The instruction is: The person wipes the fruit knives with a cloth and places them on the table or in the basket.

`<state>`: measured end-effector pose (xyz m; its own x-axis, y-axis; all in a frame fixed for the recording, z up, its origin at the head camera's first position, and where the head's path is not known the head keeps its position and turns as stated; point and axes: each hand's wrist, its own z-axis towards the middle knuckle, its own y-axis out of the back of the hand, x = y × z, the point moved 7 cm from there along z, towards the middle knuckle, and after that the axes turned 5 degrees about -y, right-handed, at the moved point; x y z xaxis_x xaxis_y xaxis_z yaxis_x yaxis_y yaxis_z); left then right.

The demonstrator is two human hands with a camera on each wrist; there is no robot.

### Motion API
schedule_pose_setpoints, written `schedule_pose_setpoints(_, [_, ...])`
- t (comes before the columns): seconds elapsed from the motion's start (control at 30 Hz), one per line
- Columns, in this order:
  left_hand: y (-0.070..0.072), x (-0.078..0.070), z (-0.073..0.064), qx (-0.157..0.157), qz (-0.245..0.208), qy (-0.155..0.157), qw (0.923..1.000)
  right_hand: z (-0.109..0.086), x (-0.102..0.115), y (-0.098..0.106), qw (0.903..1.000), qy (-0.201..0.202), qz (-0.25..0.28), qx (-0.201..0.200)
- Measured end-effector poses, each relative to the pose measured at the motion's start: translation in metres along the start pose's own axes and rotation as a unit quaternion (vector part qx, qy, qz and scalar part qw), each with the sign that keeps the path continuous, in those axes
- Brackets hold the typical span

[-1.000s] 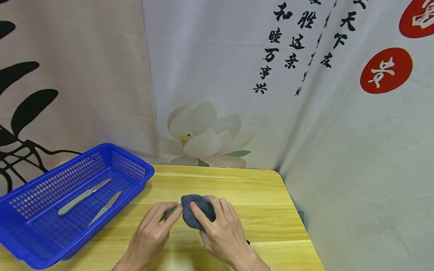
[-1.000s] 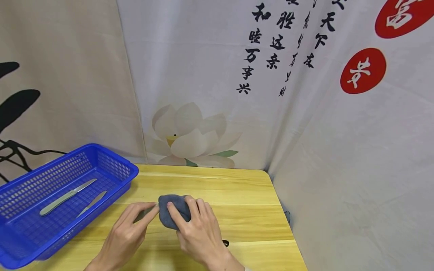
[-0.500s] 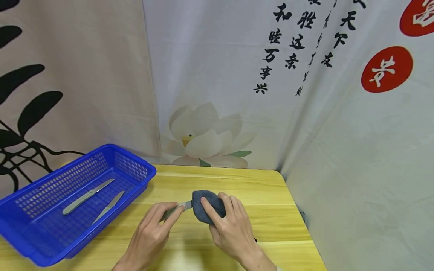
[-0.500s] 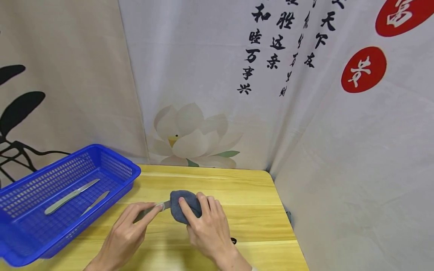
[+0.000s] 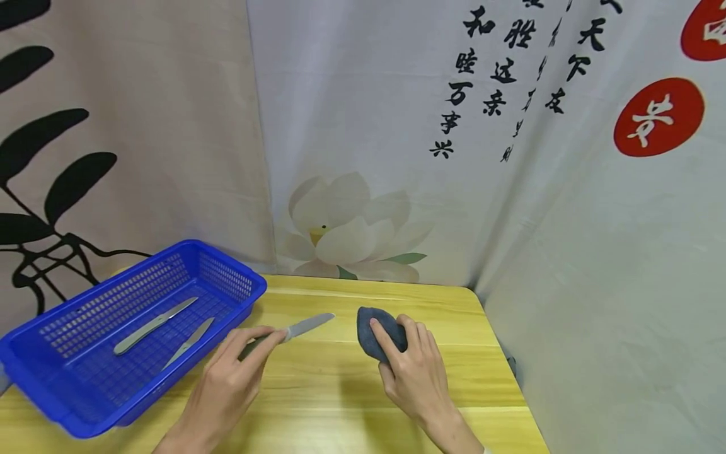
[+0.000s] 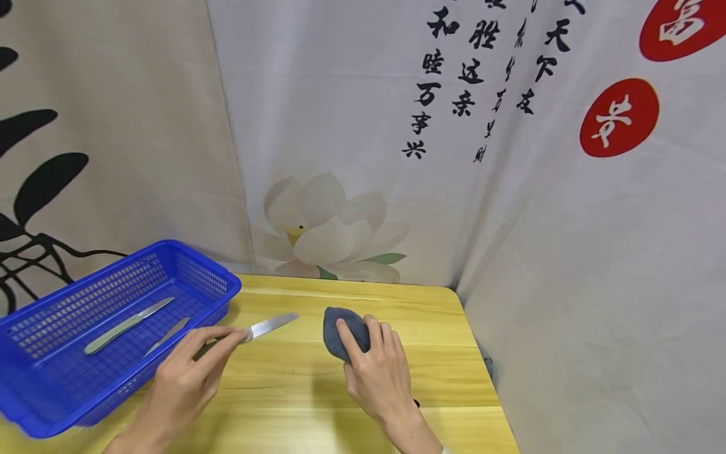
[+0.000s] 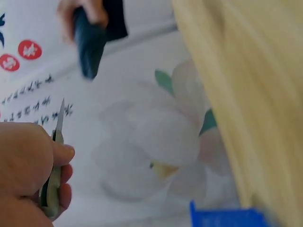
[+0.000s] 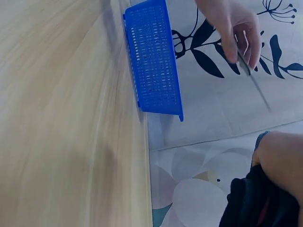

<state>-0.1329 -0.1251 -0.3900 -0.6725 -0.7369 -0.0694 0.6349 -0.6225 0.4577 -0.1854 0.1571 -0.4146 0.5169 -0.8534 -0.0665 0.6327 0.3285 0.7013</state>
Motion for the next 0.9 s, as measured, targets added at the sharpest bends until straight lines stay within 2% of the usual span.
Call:
schedule_pose_setpoints(0.1, [0.014,0.016,0.009,-0.023,-0.010,0.007,0.9996,-0.005,-0.005,-0.001,1.0000,-0.004,0.001,0.003])
schedule_pose_setpoints(0.17, [0.024,0.029,0.013,-0.028,-0.011,0.021,0.9993,-0.008,-0.007,-0.001,1.0000,-0.005,0.003,0.005])
schedule_pose_setpoints(0.4, [0.053,0.080,0.017,0.033,0.011,0.084,0.9958,-0.015,-0.013,-0.001,0.9998,-0.014,0.009,0.006])
schedule_pose_setpoints(0.5, [0.063,0.104,0.016,0.047,0.027,0.111,0.9924,-0.019,-0.016,0.000,0.9998,-0.018,0.010,0.006])
schedule_pose_setpoints(0.67, [0.070,0.145,0.006,0.096,0.048,0.170,0.9797,-0.024,-0.020,-0.001,0.9996,-0.024,0.007,0.015])
schedule_pose_setpoints(0.9, [0.065,0.193,-0.018,0.187,0.026,0.242,0.9518,-0.031,-0.026,-0.001,0.9990,-0.035,0.002,0.026])
